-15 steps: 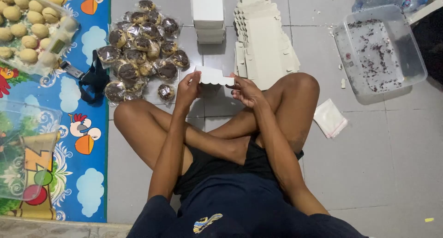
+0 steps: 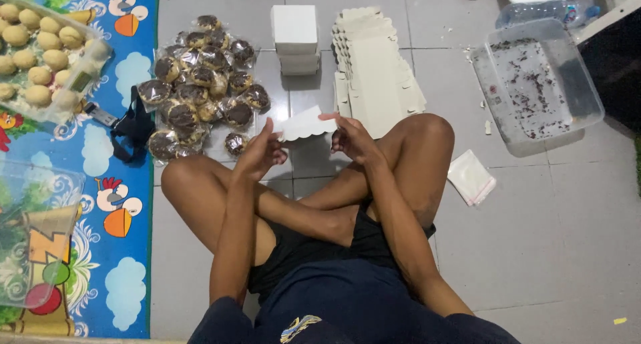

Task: A person sitting on the floor folds flat cardboard templates into small white boxes for packaging bakery items.

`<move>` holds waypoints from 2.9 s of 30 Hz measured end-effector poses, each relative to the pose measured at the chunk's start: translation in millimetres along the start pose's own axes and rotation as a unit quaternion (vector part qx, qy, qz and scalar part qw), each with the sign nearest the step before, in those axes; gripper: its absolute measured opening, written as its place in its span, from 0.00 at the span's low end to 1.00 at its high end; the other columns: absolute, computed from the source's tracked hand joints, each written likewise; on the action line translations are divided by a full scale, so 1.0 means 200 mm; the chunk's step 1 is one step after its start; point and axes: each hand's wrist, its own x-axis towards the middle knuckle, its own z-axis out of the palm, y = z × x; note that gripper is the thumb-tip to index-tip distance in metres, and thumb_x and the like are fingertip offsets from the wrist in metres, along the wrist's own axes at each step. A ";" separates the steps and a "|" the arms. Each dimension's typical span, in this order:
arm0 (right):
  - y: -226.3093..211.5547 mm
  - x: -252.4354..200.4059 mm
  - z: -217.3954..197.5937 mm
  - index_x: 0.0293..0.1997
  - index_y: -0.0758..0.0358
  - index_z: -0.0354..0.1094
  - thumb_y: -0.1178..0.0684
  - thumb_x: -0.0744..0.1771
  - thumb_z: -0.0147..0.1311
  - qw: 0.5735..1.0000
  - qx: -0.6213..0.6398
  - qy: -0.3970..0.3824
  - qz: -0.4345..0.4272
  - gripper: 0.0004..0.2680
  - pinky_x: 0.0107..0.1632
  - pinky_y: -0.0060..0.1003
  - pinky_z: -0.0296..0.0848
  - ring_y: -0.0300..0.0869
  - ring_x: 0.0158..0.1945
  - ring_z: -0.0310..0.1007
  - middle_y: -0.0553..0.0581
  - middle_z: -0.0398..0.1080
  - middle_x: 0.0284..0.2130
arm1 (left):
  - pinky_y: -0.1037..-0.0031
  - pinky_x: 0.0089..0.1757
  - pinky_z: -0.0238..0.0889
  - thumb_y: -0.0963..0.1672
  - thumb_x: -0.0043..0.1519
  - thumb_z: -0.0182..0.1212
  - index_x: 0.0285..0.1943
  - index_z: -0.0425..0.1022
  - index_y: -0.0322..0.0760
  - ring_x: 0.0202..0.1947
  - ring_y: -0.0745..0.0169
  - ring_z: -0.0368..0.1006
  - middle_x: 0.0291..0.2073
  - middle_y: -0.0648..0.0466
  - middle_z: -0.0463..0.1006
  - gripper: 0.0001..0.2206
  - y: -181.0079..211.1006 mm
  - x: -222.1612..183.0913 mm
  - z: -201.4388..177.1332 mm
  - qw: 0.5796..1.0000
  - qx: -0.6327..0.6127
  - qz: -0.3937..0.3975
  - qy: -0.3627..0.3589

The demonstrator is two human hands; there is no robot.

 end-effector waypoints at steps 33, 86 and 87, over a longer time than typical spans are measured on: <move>0.33 0.21 -0.09 0.71 0.66 0.52 0.44 0.68 0.57 0.934 -0.355 0.032 0.012 0.26 0.40 0.44 0.85 0.57 0.37 0.81 0.88 0.64 0.51 | 0.38 0.60 0.56 0.61 0.62 0.53 0.79 0.38 0.17 0.70 0.24 0.54 0.72 0.23 0.52 0.50 -0.19 0.19 0.00 0.887 0.442 -0.134 0.030; 0.61 1.23 0.74 0.50 0.68 0.71 0.40 0.59 0.69 0.529 -0.808 -0.140 -0.218 0.23 0.50 0.63 0.72 0.66 0.49 0.75 0.71 0.74 0.43 | 0.70 0.37 0.68 0.41 0.57 0.59 0.36 0.83 0.33 0.30 0.59 0.74 0.26 0.44 0.81 0.07 -0.34 0.44 -0.20 0.817 0.450 0.342 0.114; 0.60 1.24 0.70 0.45 0.68 0.75 0.40 0.60 0.66 0.544 -0.795 -0.162 -0.215 0.19 0.47 0.61 0.74 0.65 0.46 0.77 0.70 0.76 0.40 | 0.71 0.37 0.68 0.41 0.58 0.60 0.36 0.82 0.32 0.29 0.57 0.75 0.25 0.43 0.80 0.07 -0.33 0.42 -0.17 0.804 0.472 0.347 0.107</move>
